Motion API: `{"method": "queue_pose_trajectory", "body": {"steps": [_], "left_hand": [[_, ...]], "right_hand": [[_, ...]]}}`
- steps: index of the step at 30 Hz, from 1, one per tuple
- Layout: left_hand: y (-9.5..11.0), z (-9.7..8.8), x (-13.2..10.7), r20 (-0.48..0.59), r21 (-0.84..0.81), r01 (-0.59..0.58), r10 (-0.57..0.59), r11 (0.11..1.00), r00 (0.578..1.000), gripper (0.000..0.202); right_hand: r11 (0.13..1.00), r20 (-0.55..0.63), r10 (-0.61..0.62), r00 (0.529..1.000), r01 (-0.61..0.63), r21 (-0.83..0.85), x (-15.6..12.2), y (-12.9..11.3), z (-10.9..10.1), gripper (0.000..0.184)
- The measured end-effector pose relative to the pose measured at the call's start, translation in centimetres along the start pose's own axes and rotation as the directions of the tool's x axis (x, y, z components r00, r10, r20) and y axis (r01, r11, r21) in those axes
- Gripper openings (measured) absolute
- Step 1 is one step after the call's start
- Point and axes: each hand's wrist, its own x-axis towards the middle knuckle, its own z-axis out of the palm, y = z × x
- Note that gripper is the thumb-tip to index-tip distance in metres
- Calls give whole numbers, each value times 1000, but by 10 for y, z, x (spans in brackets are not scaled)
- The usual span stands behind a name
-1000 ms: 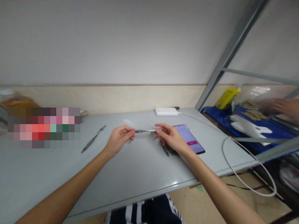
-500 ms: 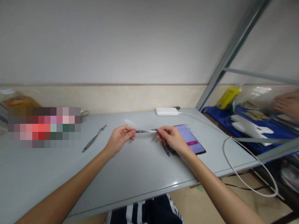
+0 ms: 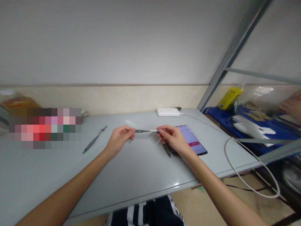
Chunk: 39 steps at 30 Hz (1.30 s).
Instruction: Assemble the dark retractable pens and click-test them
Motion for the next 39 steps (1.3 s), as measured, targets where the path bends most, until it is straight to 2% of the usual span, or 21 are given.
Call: {"method": "queue_pose_trajectory", "body": {"steps": [6,11,16,26,39], "left_hand": [[5,2,-2,-9,230,-70,74,971,997,31],[6,2,-3,-46,391,-60,85,918,995,43],[3,-1,-2,-80,396,-33,70,918,994,44],[2,-5,1,-130,375,-31,86,927,988,43],[-1,-6,1,-128,388,-33,90,921,988,42]], "right_hand": [[981,-29,-113,993,107,-160,0,1,-2,22],[977,-77,-158,984,145,-155,-1,-1,-1,21],[983,-99,-160,982,149,-107,-1,1,-3,24],[988,-260,-153,953,146,-47,-2,0,-16,23],[989,-251,-148,957,138,-57,-2,1,-15,23]]}}
